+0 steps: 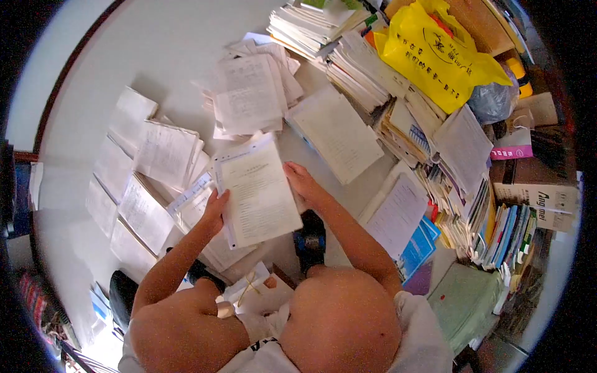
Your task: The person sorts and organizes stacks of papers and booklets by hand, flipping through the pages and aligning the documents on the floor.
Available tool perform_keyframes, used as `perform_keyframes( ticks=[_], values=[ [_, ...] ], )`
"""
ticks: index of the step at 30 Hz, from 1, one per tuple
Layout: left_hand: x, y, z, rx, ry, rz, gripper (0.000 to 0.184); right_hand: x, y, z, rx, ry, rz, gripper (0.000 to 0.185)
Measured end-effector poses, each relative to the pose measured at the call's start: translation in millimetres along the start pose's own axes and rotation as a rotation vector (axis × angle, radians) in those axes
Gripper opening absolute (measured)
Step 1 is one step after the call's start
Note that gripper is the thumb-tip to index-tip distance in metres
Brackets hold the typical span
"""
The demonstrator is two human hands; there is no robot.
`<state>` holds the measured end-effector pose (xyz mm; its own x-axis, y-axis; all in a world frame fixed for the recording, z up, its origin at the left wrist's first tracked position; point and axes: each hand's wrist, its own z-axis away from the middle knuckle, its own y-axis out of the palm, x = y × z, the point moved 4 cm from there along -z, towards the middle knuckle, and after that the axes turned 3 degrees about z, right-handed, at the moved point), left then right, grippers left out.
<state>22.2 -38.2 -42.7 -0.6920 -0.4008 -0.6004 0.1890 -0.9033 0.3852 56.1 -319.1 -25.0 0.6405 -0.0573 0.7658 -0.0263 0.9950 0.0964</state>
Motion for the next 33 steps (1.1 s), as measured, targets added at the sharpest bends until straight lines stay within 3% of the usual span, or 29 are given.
perform_keyframes(
  ticks=[6, 8, 12, 14, 16, 20, 25, 29, 31, 32, 33],
  values=[
    [48.6, -27.3, 0.8, 0.02, -0.054, 0.16, 0.056, -36.3, -4.6, 19.1, 0.095, -0.049, 0.024, 0.032],
    [50.8, -28.1, 2.1, 0.027, -0.056, 0.19, 0.058, -42.4, -14.1, 18.4, -0.024, -0.325, 0.384, 0.036],
    [41.7, -7.7, 3.0, -0.016, -0.005, 0.032, 0.066, -46.0, -11.0, 26.7, -0.049, -0.271, 0.676, 0.041],
    [46.5, -3.3, 11.0, -0.038, 0.002, -0.019, 0.07, -53.1, -1.7, 31.4, -0.067, -0.371, 0.762, 0.038],
    [55.2, -4.2, 10.4, -0.052, -0.039, -0.02, 0.074, -47.5, 7.7, 38.4, -0.21, -0.676, 0.965, 0.034],
    [56.9, -6.0, 14.5, -0.094, -0.071, -0.037, 0.07, -1.3, 31.1, 70.1, -0.351, -0.821, 1.025, 0.032],
    [75.7, -21.8, -1.3, -0.051, 0.006, 0.001, 0.068, 0.6, 15.2, 73.8, -0.287, -0.437, 0.72, 0.029],
    [73.8, -19.0, 0.4, 0.007, 0.019, 0.078, 0.07, -42.7, -16.2, 53.1, -0.362, -0.425, 0.747, 0.035],
    [71.6, -19.1, 0.5, 0.0, -0.005, 0.1, 0.071, -68.5, -30.1, 37.9, -0.26, -0.363, 0.41, 0.04],
    [69.8, -18.6, 1.4, -0.007, -0.03, 0.122, 0.072, -74.2, -33.0, 38.9, -0.257, -0.363, 0.41, 0.04],
    [67.5, -17.7, 2.4, -0.009, -0.028, 0.122, 0.072, -86.1, -32.6, 35.9, -0.121, -0.219, 0.259, 0.04]
  ],
)
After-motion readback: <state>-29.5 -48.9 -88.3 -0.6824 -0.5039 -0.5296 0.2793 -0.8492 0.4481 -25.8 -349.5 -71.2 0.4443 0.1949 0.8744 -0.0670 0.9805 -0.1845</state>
